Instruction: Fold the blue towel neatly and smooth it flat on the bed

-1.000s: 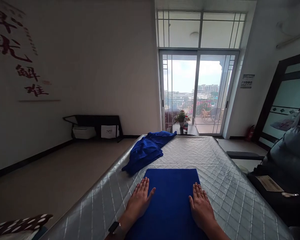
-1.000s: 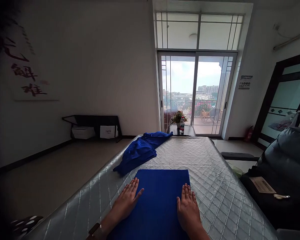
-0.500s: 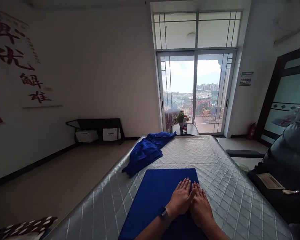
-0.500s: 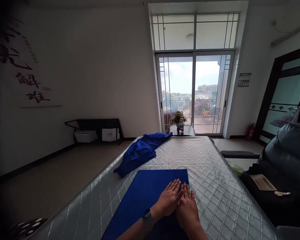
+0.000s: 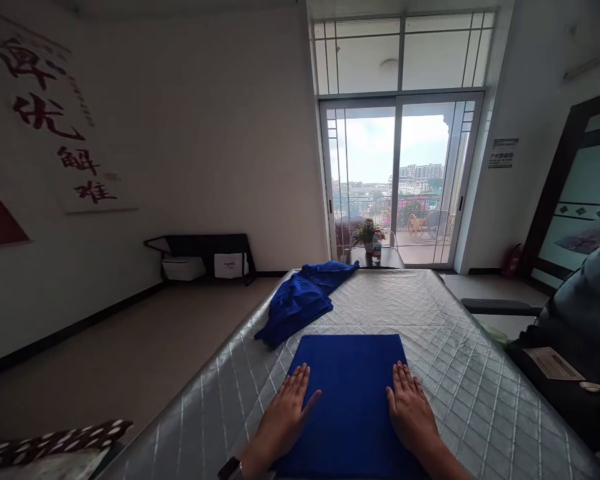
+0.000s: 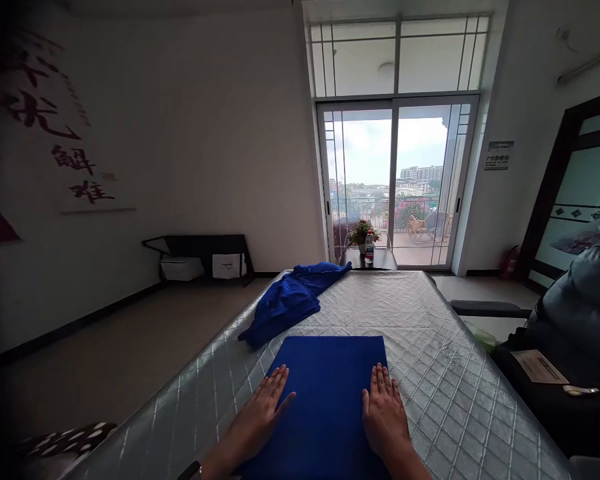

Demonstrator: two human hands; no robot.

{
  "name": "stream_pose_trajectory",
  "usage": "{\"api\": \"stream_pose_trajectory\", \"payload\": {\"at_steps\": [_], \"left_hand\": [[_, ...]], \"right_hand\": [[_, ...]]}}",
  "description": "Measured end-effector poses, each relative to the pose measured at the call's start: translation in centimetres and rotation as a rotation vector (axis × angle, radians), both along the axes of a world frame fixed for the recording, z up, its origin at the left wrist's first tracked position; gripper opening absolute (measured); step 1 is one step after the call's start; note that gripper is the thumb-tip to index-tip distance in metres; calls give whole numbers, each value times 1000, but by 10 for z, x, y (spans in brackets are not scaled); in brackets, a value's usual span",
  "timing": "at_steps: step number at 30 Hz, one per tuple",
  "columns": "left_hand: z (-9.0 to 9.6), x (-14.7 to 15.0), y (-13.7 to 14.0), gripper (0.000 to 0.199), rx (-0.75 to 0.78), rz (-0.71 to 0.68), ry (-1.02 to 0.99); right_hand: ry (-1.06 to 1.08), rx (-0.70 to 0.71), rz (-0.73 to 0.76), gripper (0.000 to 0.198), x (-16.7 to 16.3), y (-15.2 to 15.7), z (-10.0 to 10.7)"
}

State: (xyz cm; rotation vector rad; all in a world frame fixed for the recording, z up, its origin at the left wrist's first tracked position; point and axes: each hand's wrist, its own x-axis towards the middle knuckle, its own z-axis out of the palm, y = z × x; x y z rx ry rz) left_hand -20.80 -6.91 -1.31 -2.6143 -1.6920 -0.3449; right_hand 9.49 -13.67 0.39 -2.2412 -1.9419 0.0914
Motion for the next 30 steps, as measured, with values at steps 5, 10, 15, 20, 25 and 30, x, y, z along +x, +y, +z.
{"api": "stream_pose_trajectory", "payload": {"at_steps": [5, 10, 15, 20, 25, 30], "left_hand": [[2, -1, -6, 79, -19, 22, -11], [8, 0, -8, 79, -13, -1, -40], [5, 0, -8, 78, -8, 2, -43], [9, 0, -9, 77, -19, 15, -32], [13, 10, -15, 77, -5, 9, -5], [15, 66, -41, 69, 24, -262, -8]], "right_hand": [[-19, 5, 14, 63, 0, -1, 0], [-66, 1, 24, 63, -2, -6, 9], [-59, -34, 21, 64, -4, -24, 12], [0, -64, 27, 65, -6, -43, 10], [56, -84, 9, 65, -8, -47, 15], [61, -73, 9, 65, -8, -45, 13]]}}
